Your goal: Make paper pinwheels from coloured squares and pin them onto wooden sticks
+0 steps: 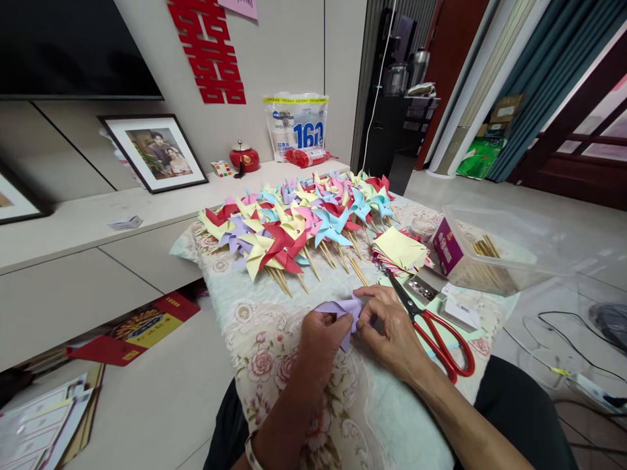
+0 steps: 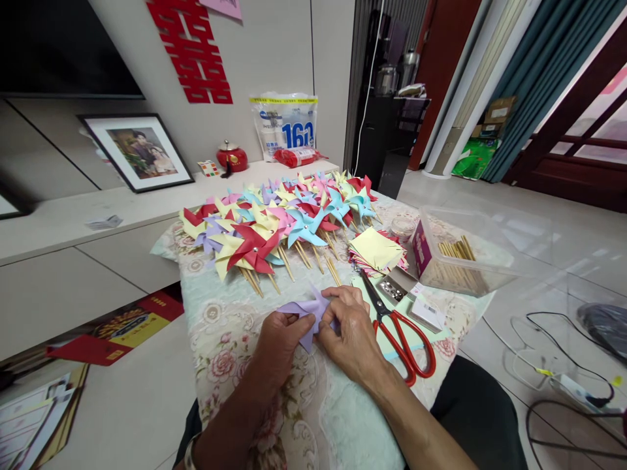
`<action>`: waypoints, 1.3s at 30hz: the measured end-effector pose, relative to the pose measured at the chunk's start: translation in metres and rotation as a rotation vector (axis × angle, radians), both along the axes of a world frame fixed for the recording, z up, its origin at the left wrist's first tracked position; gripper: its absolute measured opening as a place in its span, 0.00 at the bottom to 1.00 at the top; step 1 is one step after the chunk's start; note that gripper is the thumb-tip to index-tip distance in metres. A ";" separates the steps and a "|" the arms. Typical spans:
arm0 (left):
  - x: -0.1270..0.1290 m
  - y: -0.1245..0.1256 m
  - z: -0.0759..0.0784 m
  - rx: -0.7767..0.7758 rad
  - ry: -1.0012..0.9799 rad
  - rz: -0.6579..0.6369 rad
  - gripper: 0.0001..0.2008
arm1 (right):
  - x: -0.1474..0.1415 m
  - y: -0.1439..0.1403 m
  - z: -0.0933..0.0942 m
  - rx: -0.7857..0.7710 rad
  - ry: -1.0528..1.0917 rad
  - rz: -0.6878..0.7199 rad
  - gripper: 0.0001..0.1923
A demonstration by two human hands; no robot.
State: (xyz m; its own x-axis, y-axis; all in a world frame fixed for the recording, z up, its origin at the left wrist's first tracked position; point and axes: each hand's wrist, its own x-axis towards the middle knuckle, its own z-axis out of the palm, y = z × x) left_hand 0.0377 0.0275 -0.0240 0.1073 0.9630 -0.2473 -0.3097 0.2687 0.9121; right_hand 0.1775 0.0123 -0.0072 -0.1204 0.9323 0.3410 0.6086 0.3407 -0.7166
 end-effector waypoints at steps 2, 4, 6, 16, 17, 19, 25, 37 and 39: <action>0.000 0.000 0.000 -0.015 0.000 0.005 0.06 | 0.000 0.000 0.000 -0.012 0.008 0.004 0.08; 0.000 0.000 0.000 -0.020 0.002 0.007 0.06 | 0.001 0.000 0.000 -0.028 0.028 0.009 0.08; 0.000 0.000 -0.002 -0.017 -0.002 0.008 0.06 | 0.003 0.001 0.000 -0.049 0.065 0.021 0.07; 0.000 0.000 -0.002 -0.039 -0.008 0.011 0.09 | 0.004 0.001 -0.001 -0.077 0.107 0.049 0.07; 0.000 0.000 -0.002 -0.032 -0.008 0.008 0.09 | 0.004 0.001 -0.001 -0.077 0.106 0.047 0.07; 0.000 0.000 -0.001 -0.023 -0.006 -0.001 0.08 | 0.003 0.001 0.000 -0.079 0.108 0.050 0.07; 0.001 0.000 -0.003 -0.033 0.035 0.001 0.07 | 0.003 0.002 -0.001 -0.088 0.110 0.053 0.07; -0.011 0.001 0.004 -0.070 0.097 -0.141 0.10 | 0.019 0.002 0.002 -0.005 0.295 0.040 0.11; -0.017 0.003 0.009 -0.078 0.123 -0.248 0.09 | 0.024 0.004 0.001 -0.045 0.362 0.066 0.22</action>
State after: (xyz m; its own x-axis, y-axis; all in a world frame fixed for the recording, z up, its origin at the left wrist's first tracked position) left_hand 0.0206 0.0301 -0.0152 0.3016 0.8887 -0.3454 -0.1140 0.3933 0.9123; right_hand 0.2019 0.0164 -0.0063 -0.0598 0.9417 0.3312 0.2908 0.3338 -0.8967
